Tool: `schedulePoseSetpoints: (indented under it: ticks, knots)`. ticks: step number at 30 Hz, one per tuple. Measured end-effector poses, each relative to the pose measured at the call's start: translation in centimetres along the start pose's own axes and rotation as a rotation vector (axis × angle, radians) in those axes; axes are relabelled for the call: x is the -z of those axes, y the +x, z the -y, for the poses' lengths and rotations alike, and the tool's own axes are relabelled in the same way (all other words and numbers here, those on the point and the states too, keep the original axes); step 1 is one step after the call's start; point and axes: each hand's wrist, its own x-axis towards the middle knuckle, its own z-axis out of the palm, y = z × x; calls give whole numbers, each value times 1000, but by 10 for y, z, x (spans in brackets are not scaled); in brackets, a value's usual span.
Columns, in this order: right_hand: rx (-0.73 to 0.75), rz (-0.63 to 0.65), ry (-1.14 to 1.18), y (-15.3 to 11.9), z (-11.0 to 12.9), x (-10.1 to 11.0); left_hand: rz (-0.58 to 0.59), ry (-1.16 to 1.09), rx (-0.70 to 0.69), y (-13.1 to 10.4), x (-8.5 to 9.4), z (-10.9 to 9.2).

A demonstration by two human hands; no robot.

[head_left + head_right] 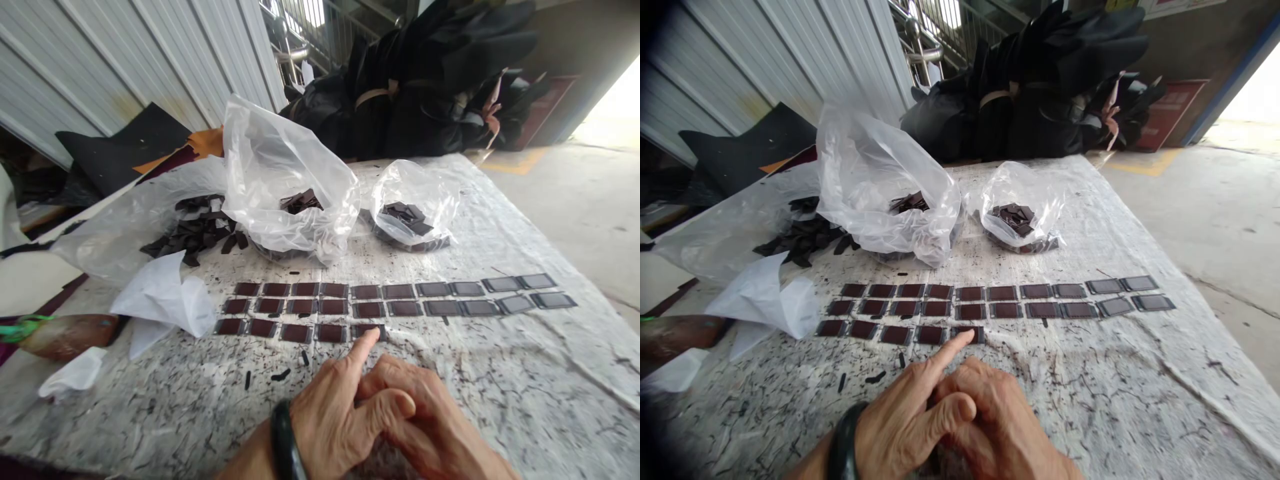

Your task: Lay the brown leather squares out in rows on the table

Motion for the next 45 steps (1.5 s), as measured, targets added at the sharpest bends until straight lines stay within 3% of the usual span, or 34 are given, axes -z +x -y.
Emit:
schedulePoseSetpoints:
  ticks: [2,4,6,8,13,20,23,27,30,32,38,45]
  knots:
    - [-212,-118,32,0,-10,12,-19,10,-29,3,2,0]
    - [-371,-289,30,1,-22,28,-133,81,-99,7,3,4]
    - [-417,-404,-11,2,-31,43,-296,234,-229,11,0,10]
    - [-419,-434,-53,2,-36,54,-392,414,-374,15,-5,16]
    - [-481,-420,-112,3,-29,59,-411,681,-537,25,-20,20]
    - [-509,-410,-157,7,-23,61,-331,789,-511,34,-25,19]
    - [-449,-451,-180,4,-25,63,-323,799,-492,36,-24,20]
    - [-17,-589,-543,-3,-30,68,-328,785,-501,36,-24,19]
    - [279,-503,-804,-6,-34,71,-327,773,-507,36,-24,17]
    - [347,-443,-851,-7,-37,74,-336,774,-509,36,-25,17]
    - [320,-324,-815,-9,-43,76,-371,803,-516,38,-26,18]
    - [39,-352,-815,-6,-40,74,-320,821,-497,38,-26,16]
